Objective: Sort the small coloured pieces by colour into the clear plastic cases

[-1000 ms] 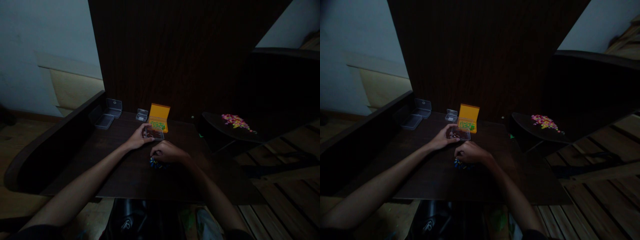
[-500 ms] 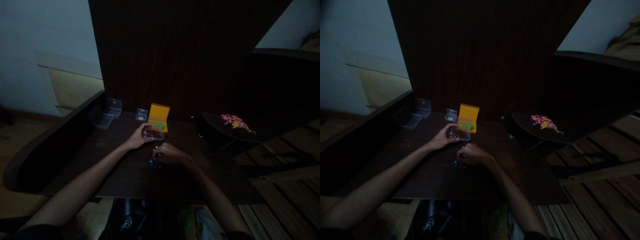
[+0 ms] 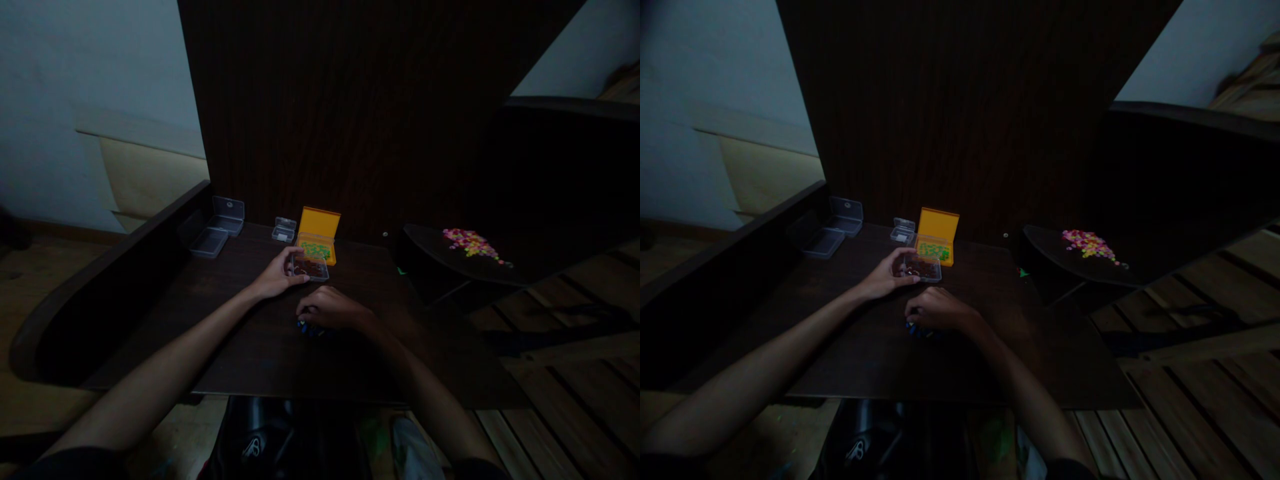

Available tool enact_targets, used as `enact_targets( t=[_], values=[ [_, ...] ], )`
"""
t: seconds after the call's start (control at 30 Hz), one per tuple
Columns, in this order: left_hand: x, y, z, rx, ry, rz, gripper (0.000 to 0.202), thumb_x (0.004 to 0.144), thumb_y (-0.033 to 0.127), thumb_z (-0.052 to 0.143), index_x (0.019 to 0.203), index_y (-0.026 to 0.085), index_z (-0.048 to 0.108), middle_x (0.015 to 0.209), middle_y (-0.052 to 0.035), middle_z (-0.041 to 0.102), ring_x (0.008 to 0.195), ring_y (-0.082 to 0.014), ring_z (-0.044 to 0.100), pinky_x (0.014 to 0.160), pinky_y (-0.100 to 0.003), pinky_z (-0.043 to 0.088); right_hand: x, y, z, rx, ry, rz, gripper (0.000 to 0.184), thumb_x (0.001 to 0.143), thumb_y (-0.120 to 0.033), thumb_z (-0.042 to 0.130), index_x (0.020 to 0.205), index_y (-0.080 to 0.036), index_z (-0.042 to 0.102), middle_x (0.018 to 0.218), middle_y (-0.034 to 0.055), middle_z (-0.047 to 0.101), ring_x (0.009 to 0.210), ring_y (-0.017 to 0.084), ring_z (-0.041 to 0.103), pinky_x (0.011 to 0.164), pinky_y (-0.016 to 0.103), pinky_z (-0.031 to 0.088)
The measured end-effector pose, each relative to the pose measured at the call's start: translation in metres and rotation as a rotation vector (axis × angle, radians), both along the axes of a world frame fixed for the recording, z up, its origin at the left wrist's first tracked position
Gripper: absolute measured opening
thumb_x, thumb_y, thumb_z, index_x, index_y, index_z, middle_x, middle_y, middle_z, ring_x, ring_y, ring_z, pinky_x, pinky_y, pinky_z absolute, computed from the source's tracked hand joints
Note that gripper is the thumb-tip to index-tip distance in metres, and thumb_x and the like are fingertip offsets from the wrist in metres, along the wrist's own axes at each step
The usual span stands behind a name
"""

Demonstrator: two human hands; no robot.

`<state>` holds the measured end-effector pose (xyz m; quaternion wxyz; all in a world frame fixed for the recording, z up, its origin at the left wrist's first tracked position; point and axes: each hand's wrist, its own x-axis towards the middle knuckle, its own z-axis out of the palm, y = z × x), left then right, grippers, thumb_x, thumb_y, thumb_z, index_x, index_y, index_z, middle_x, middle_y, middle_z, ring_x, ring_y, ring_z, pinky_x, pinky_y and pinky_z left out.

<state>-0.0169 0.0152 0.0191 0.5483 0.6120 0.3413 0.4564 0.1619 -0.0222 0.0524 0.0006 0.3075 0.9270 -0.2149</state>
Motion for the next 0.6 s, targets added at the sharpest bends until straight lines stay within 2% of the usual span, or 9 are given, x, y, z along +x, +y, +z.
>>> enact_targets(
  t=[0.17, 0.6],
  values=[
    [0.0002, -0.0004, -0.0003, -0.001, -0.014, 0.001, 0.068, 0.062, 0.019, 0.079, 0.122, 0.016, 0.046, 0.101, -0.0075, 0.063, 0.085, -0.0176, 0.063, 0.079, -0.036, 0.052, 0.0004, 0.0039, -0.0020, 0.016, -0.012, -0.026, 0.018, 0.085, -0.022, 0.056, 0.094, -0.019, 0.072, 0.081, 0.0014, 0.070, 0.068, 0.010, 0.058, 0.062, 0.020, 0.035],
    [0.0004, -0.0016, 0.0024, 0.003, -0.022, -0.005, 0.067, 0.062, 0.021, 0.079, 0.121, 0.017, 0.046, 0.099, -0.0064, 0.063, 0.083, -0.0165, 0.062, 0.079, -0.035, 0.052, 0.0029, 0.0088, -0.0025, 0.088, -0.020, -0.058, 0.021, 0.087, -0.020, 0.051, 0.096, -0.020, 0.070, 0.088, 0.0038, 0.072, 0.076, 0.014, 0.063, 0.068, 0.022, 0.039]
  ],
)
